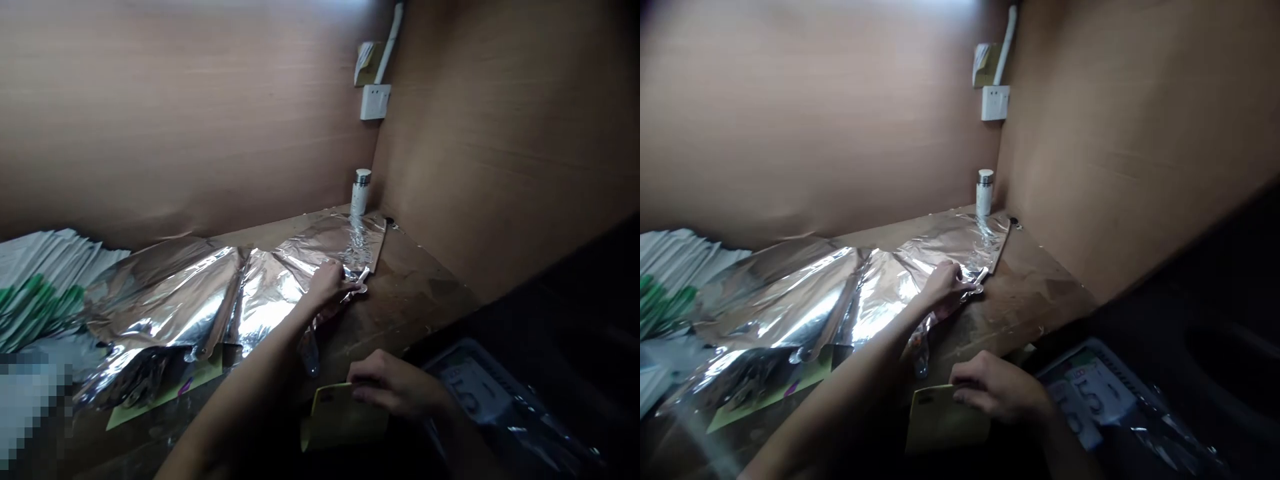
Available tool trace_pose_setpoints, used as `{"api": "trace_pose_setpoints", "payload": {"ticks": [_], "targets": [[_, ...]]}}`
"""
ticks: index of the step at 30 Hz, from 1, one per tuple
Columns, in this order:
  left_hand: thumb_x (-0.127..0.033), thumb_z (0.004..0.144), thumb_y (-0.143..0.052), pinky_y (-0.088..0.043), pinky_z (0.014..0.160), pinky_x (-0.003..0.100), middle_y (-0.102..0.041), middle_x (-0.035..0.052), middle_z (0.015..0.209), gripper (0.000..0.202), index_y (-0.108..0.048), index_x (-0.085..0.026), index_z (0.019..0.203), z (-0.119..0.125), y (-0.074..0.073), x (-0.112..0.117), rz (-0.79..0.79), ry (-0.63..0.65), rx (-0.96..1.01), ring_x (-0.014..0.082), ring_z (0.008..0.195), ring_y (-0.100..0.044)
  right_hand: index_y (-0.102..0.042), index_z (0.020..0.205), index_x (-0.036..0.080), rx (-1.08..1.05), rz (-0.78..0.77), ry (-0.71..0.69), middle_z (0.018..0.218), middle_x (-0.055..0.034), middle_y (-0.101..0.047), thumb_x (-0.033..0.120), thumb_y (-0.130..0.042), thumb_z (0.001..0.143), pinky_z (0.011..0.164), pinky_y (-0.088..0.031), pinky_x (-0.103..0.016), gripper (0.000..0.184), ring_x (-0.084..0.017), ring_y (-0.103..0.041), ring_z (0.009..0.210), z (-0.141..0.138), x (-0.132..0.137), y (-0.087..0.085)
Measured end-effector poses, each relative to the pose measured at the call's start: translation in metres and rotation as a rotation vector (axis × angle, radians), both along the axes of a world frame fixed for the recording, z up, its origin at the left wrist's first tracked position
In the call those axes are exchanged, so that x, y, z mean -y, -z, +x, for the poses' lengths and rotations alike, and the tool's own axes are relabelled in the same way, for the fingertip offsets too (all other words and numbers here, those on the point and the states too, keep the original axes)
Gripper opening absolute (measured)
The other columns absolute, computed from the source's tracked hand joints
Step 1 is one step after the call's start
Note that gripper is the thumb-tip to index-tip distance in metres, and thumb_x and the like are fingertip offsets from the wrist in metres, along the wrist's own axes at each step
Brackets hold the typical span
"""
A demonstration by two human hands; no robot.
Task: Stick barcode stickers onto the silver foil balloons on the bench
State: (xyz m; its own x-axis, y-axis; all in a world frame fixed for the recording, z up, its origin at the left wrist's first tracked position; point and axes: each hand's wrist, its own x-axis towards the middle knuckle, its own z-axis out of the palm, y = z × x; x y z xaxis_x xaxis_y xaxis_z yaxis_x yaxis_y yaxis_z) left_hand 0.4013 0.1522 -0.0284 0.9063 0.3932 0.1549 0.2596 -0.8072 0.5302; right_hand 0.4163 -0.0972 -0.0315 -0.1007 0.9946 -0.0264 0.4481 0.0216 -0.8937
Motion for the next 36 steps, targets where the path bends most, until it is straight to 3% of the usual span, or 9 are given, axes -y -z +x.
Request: {"api": "trace_pose_setpoints", "payload": {"ticks": [3,9,12,16,21,25,29,33,36], "targets": [[-0.046,0.068,-0.081,-0.032,0.06,0.029,-0.057,0.004,0.061,0.037,-0.062,-0.015,0.06,0.031,0.017,-0.017,-0.055,0.065,-0.12,0.0179,0.062,-0.05,-0.065,0.091,0.016,-0.023,0.018,0.097,0.08,0.0017,-0.064,0.027,-0.058,0.096,0.066,-0.039,-0.019,0.014,-0.01,-0.056,0.072,0.011,0.01,0.006],[-0.039,0.083,-0.06,-0.027,0.058,0.026,-0.046,-0.002,0.057,0.032,-0.057,-0.014,0.062,0.026,0.023,-0.038,-0.169,0.107,-0.133,0.0123,0.059,-0.038,-0.068,0.092,0.016,-0.1,0.104,0.174,0.084,-0.0009,-0.066,0.023,-0.061,0.093,0.071,-0.044,-0.021,0.01,-0.013,-0.06,0.078,0.033,0.026,0.021],[-0.045,0.084,-0.06,-0.027,0.055,0.025,-0.044,-0.0022,0.056,0.038,-0.054,-0.014,0.061,0.021,0.016,-0.043,-0.282,0.139,-0.177,0.011,0.056,-0.036,-0.066,0.092,0.016,0.033,0.305,0.247,0.119,-0.0076,-0.066,0.018,-0.058,0.093,0.095,-0.046,-0.029,0.008,-0.018,-0.062,0.107,0.047,0.006,0.016],[-0.058,0.08,-0.066,-0.03,0.05,0.024,-0.048,-0.0009,0.059,0.045,-0.059,-0.013,0.071,0.014,0.005,-0.045,-0.462,0.156,-0.209,0.0104,0.052,-0.039,-0.065,0.093,0.017,0.401,0.395,0.322,0.161,-0.007,-0.035,0.018,-0.055,0.094,0.119,-0.028,-0.05,0.01,-0.029,-0.031,0.147,0.07,-0.044,0.016],[-0.064,0.082,-0.063,-0.03,0.047,0.022,-0.043,-0.0025,0.059,0.051,-0.052,-0.015,0.073,0.002,-0.005,-0.048,-0.604,0.119,-0.165,0.0083,0.048,-0.036,-0.064,0.106,0.019,0.593,0.249,0.331,0.157,-0.01,-0.04,0.025,-0.048,0.1,0.11,-0.031,-0.062,0.019,-0.032,-0.031,0.147,0.087,-0.08,0.038],[-0.058,0.082,-0.064,-0.029,0.047,0.021,-0.042,-0.0032,0.06,0.046,-0.054,-0.014,0.075,0.0,-0.005,-0.05,-0.61,0.107,-0.133,0.0077,0.05,-0.036,-0.065,0.102,0.019,0.599,0.353,0.398,0.148,-0.0094,-0.051,0.025,-0.052,0.098,0.11,-0.034,-0.055,0.015,-0.028,-0.04,0.141,0.086,-0.077,0.046],[-0.047,0.079,-0.068,-0.029,0.047,0.02,-0.046,-0.0022,0.06,0.037,-0.058,-0.012,0.072,0.003,-0.003,-0.044,-0.568,0.12,-0.136,0.0079,0.051,-0.039,-0.065,0.091,0.018,0.626,0.449,0.404,0.162,-0.0042,-0.033,0.025,-0.056,0.095,0.112,-0.035,-0.055,0.011,-0.032,-0.031,0.147,0.084,-0.076,0.046],[-0.034,0.075,-0.07,-0.038,0.051,0.021,-0.059,0.001,0.071,0.037,-0.063,-0.012,0.103,0.01,-0.002,-0.034,-0.523,0.055,-0.086,0.0103,0.055,-0.05,-0.066,0.106,0.017,0.651,0.445,0.36,0.157,-0.0103,-0.041,0.026,-0.05,0.1,0.114,-0.038,-0.051,0.02,-0.03,-0.037,0.145,0.083,-0.084,0.053],[-0.029,0.073,-0.066,-0.042,0.053,0.022,-0.062,0.0018,0.072,0.033,-0.061,-0.014,0.102,0.003,-0.019,-0.041,-0.439,-0.07,0.001,0.0117,0.056,-0.054,-0.065,0.117,0.015,0.655,0.453,0.382,0.15,-0.013,-0.05,0.024,-0.047,0.1,0.118,-0.036,-0.046,0.026,-0.027,-0.04,0.144,0.083,-0.087,0.059]]}}
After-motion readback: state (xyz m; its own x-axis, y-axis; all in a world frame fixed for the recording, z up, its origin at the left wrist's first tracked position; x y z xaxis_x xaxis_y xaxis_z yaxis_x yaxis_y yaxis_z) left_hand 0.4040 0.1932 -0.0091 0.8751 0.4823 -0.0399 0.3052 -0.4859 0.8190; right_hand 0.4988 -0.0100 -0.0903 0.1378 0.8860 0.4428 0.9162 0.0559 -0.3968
